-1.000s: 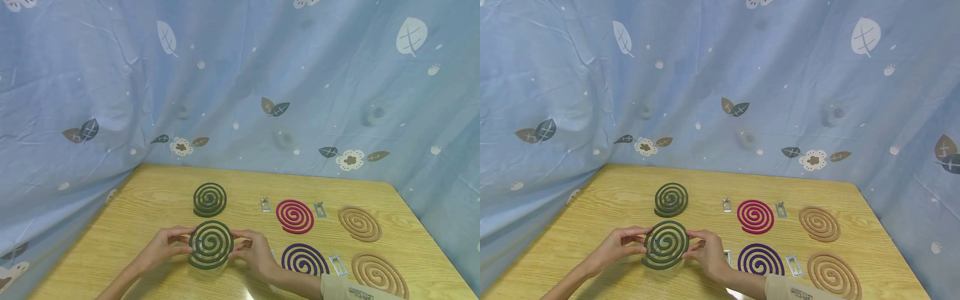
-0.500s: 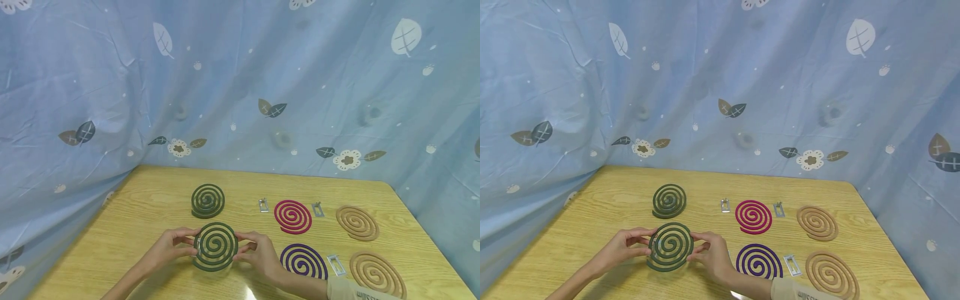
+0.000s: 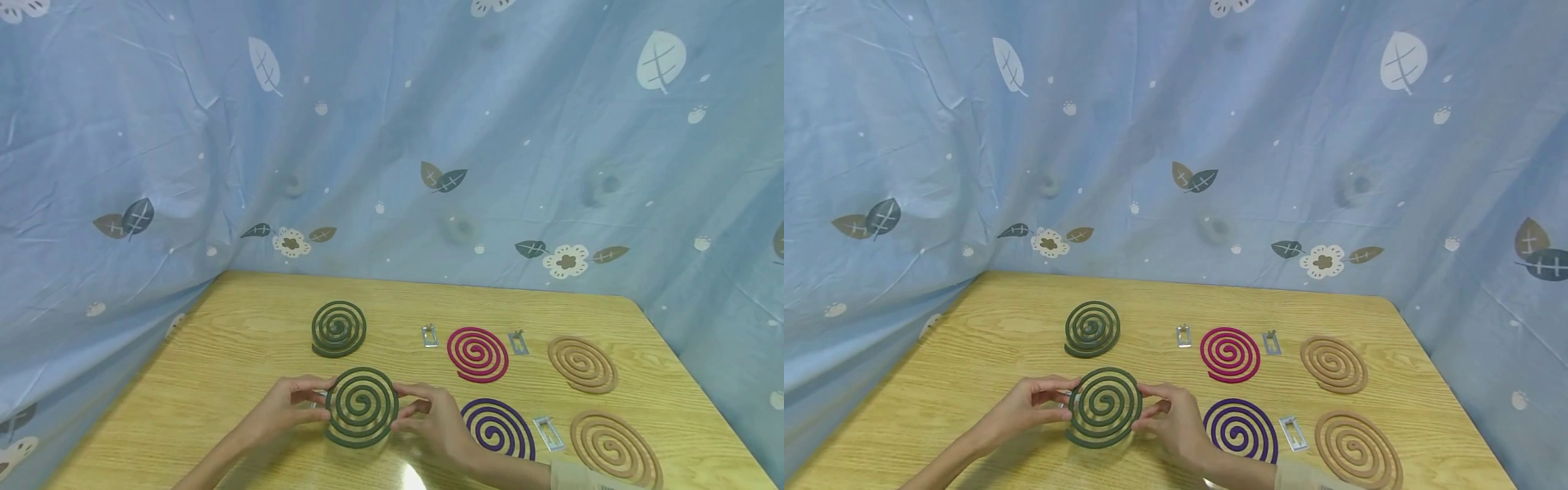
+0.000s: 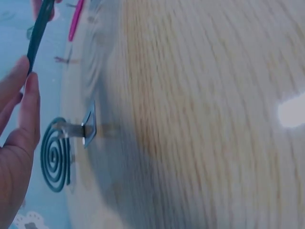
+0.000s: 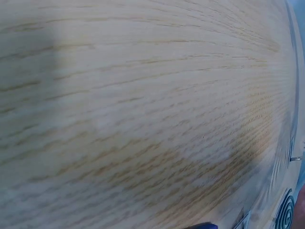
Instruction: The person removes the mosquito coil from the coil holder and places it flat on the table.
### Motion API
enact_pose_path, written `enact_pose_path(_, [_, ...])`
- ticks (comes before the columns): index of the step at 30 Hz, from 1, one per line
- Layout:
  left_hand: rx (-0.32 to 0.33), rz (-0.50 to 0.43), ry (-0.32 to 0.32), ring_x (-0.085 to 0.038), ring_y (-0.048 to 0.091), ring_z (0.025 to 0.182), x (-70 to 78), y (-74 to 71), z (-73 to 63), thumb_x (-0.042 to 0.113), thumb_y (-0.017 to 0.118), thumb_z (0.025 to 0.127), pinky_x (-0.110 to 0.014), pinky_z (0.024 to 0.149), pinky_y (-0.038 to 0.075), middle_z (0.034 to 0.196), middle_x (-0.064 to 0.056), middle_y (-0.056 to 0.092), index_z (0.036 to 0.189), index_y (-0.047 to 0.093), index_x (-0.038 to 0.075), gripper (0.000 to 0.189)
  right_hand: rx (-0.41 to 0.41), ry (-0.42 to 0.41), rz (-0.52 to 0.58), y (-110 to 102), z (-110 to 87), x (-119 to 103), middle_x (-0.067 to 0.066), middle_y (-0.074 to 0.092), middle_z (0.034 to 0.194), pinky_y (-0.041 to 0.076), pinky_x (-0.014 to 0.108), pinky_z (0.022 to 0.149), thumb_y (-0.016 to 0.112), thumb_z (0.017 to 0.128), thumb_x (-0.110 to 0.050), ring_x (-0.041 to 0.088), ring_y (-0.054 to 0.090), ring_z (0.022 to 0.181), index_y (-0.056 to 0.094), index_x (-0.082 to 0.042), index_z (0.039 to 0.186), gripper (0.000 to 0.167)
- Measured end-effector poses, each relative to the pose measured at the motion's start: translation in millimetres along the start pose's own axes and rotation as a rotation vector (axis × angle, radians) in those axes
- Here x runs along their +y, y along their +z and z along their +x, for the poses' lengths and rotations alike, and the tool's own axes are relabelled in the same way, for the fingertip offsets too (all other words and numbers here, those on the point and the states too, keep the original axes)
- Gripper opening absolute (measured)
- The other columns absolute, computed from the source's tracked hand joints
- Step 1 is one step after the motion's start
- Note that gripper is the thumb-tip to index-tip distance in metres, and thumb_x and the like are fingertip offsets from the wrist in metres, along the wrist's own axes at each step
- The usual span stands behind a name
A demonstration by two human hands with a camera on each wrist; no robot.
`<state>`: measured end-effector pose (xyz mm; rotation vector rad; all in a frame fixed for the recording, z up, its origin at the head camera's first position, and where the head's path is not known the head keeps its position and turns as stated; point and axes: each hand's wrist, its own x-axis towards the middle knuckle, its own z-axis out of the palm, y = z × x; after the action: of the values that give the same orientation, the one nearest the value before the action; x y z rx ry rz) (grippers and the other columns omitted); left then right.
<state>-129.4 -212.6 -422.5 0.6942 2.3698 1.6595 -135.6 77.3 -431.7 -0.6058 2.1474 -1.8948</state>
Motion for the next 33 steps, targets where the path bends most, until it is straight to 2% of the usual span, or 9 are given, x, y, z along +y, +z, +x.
enact_pose_path(4, [0.037,-0.019,-0.043,-0.009,0.061,0.096,0.4,5.1,1.1,0.013,0.072,0.084,-0.024,0.084,0.055,0.127,-0.032,0.052,0.122,0.056,-0.010,0.046,0.016,0.006,-0.008,-2.8,-1.0,-0.3,0.023,0.059,0.122,0.050,0.012,0.057,0.077,0.073,0.004,0.014,0.067,0.080,0.059,0.007,0.122,0.052])
enact_pose_path(6, [0.049,-0.023,-0.053,-0.010,0.061,0.095,0.9,7.1,1.7,0.012,0.072,0.084,-0.023,0.084,0.055,0.127,-0.032,0.052,0.121,0.057,-0.010,0.046,0.014,0.008,-0.012,-4.0,-1.6,-0.4,0.024,0.058,0.123,0.046,0.011,0.053,0.076,0.074,0.004,0.015,0.067,0.081,0.059,0.007,0.123,0.052])
enact_pose_path(16, [0.074,-0.052,-0.082,-0.014,0.064,0.093,4.2,20.2,2.7,0.007,0.075,0.080,-0.024,0.080,0.057,0.126,-0.031,0.053,0.120,0.055,-0.013,0.049,-0.033,-0.022,-0.044,-12.1,-6.3,4.1,0.026,0.056,0.125,0.051,0.014,0.058,0.075,0.076,0.004,0.011,0.065,0.081,0.057,0.009,0.123,0.051])
enact_pose_path(23, [0.104,-0.020,-0.088,-0.021,0.064,0.093,8.1,29.7,2.5,0.005,0.075,0.079,-0.023,0.079,0.057,0.130,-0.032,0.051,0.119,0.056,-0.014,0.048,-0.038,-0.052,-0.085,-17.3,-8.8,8.7,0.026,0.059,0.119,0.057,0.019,0.072,0.075,0.076,0.002,0.014,0.066,0.081,0.058,0.011,0.120,0.048])
enact_pose_path(29, [0.079,-0.060,-0.128,-0.024,0.064,0.095,8.9,31.2,4.6,0.002,0.076,0.078,-0.023,0.080,0.057,0.127,-0.030,0.053,0.121,0.053,-0.014,0.052,-0.054,-0.026,-0.106,-19.8,-11.1,9.0,0.027,0.057,0.121,0.056,0.018,0.069,0.074,0.076,0.004,0.015,0.066,0.082,0.058,0.010,0.121,0.048])
enact_pose_path(33, [0.064,-0.031,-0.144,-0.026,0.062,0.097,11.6,28.6,6.5,0.005,0.076,0.079,-0.023,0.080,0.056,0.125,-0.028,0.054,0.120,0.054,-0.012,0.050,-0.066,-0.037,-0.133,-20.7,-10.4,5.6,0.027,0.057,0.122,0.055,0.018,0.064,0.074,0.077,0.005,0.018,0.066,0.082,0.058,0.009,0.121,0.048])
